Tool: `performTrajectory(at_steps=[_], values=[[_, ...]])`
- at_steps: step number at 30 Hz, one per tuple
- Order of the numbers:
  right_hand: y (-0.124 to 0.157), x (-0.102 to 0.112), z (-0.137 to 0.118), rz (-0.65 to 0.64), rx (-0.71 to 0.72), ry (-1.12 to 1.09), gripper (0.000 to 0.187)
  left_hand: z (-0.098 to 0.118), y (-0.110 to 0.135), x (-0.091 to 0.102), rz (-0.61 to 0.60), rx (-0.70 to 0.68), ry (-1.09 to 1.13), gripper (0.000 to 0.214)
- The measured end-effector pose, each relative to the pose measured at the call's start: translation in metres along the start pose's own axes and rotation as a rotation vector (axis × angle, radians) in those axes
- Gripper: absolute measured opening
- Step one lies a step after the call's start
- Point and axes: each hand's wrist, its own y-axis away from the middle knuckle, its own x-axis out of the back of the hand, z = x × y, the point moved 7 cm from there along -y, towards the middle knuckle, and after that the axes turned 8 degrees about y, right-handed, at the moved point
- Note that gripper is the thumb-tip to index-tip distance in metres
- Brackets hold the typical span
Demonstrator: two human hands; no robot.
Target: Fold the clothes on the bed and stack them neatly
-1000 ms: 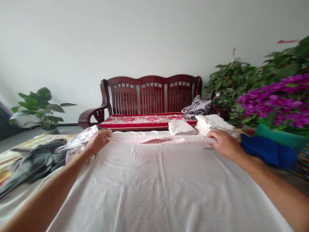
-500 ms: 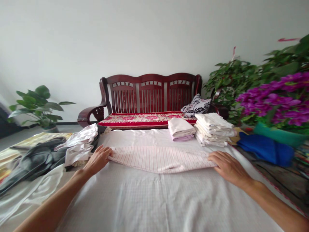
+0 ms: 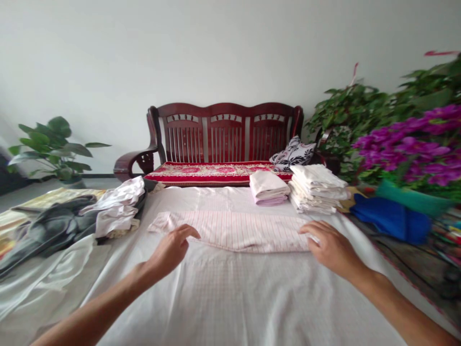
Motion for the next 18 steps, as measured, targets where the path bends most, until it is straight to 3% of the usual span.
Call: performTrajectory(at_steps=[2, 4, 7, 10, 14, 18], values=[[-0.018, -0.013, -0.036, -0.102, 0.025, -0.088, 0.014, 0.027, 0.000, -0.034, -0.061, 0.026, 0.206, 0.058], [-0.032, -0.028, -0.067, -0.160, 0.024, -0.125, 0.013, 0.050, 0.000, -0.066, -0.124, 0.052, 0.360, 0.061], [-0.043, -0.049, -0.091, -0.212, -0.003, -0.117, 0.007, 0.072, -0.001, -0.097, -0.170, 0.118, 0.526, 0.063], [-0.046, -0.062, -0.089, -0.236, -0.077, -0.137, 0.013, 0.083, -0.003, -0.113, -0.190, 0.224, 0.673, 0.065], [-0.045, -0.068, -0.074, -0.228, -0.217, -0.273, 0.014, 0.083, -0.003, -0.126, -0.171, 0.555, 0.883, 0.057], [-0.045, -0.072, -0.069, -0.238, -0.253, -0.376, 0.015, 0.095, -0.011, -0.137, -0.185, 0.766, 1.145, 0.055]])
